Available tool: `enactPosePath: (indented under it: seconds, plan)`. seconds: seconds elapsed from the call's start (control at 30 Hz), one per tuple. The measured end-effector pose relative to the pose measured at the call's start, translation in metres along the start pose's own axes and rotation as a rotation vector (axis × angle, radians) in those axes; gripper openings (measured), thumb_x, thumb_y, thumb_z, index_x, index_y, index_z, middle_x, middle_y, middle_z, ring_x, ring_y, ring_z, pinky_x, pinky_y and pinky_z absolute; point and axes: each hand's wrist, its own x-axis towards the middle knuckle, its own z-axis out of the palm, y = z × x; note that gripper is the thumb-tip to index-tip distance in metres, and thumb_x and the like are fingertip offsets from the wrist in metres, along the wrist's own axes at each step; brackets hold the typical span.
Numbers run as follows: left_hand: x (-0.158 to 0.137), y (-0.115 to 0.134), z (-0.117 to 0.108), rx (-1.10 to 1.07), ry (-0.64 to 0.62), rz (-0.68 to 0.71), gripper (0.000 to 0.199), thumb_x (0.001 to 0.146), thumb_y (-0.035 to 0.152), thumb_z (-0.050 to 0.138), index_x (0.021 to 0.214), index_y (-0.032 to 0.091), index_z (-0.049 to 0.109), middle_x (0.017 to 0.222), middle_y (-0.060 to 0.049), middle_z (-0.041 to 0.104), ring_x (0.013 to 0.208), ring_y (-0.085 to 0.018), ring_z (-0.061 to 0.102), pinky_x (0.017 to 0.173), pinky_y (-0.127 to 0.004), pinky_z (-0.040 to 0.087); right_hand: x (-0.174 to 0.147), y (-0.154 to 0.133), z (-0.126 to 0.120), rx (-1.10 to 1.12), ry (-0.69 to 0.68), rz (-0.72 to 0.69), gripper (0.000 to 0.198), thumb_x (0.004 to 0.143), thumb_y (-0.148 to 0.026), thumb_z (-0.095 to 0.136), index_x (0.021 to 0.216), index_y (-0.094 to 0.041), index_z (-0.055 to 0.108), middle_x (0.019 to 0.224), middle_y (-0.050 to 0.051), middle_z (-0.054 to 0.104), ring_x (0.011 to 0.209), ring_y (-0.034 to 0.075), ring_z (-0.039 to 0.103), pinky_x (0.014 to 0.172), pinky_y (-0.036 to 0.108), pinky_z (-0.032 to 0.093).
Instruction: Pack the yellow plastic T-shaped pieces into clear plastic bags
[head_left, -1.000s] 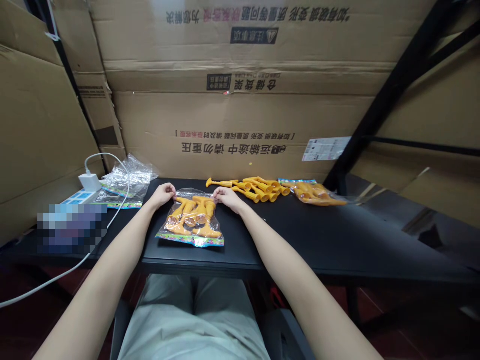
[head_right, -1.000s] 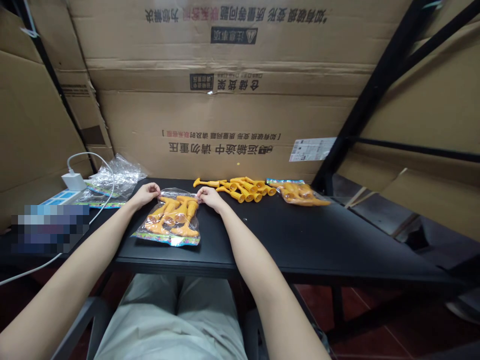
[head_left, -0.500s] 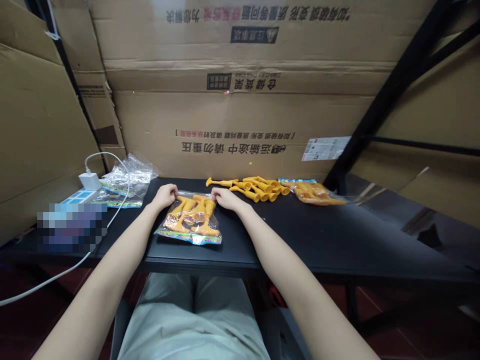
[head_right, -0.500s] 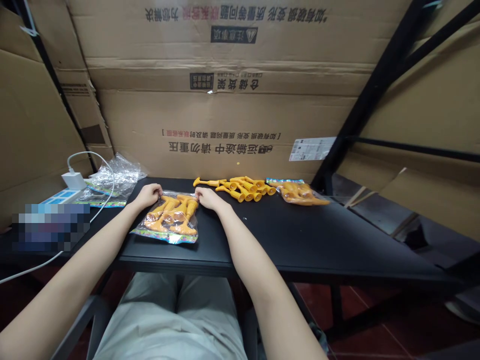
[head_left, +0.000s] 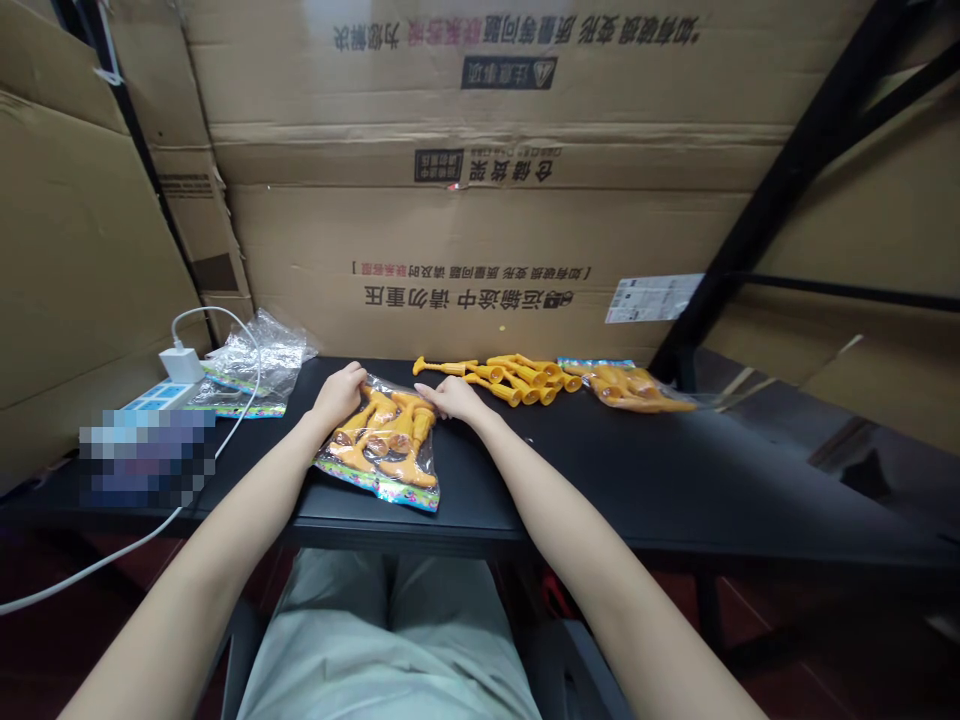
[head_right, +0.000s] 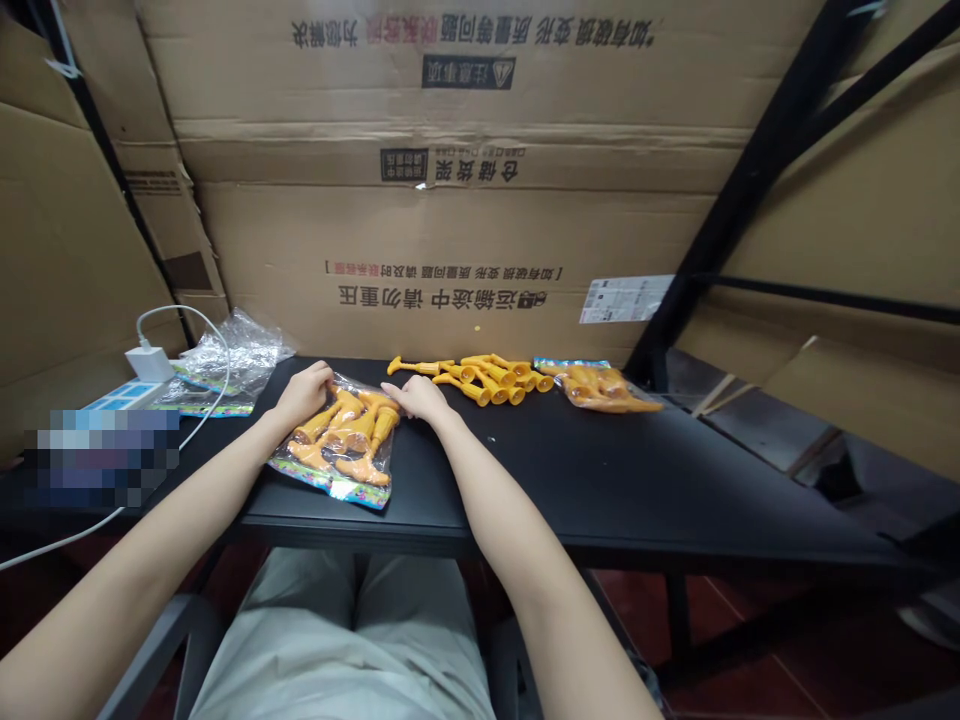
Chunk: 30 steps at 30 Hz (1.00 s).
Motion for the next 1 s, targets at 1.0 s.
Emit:
enactPosePath:
  seconds: [1.0]
  plan:
    - [0.012, 0.017, 0.016, 0.147, 0.144, 0.319, 0.025, 0.074, 0.000, 0.040, 0.076, 0.019, 0.056, 0.092, -0.004, 0.059, 0.070, -0.014, 0.051, 0.071, -0.027, 0.042, 0.003, -0.009, -0.007, 0.403, -0.321, -0.060, 0.049, 0.058, -0.061, 0.071, 0.061, -0.014, 0.057, 0.055, -0.004, 0.052, 0.053, 0.008, 0.044, 0.049, 0.020, 0.032]
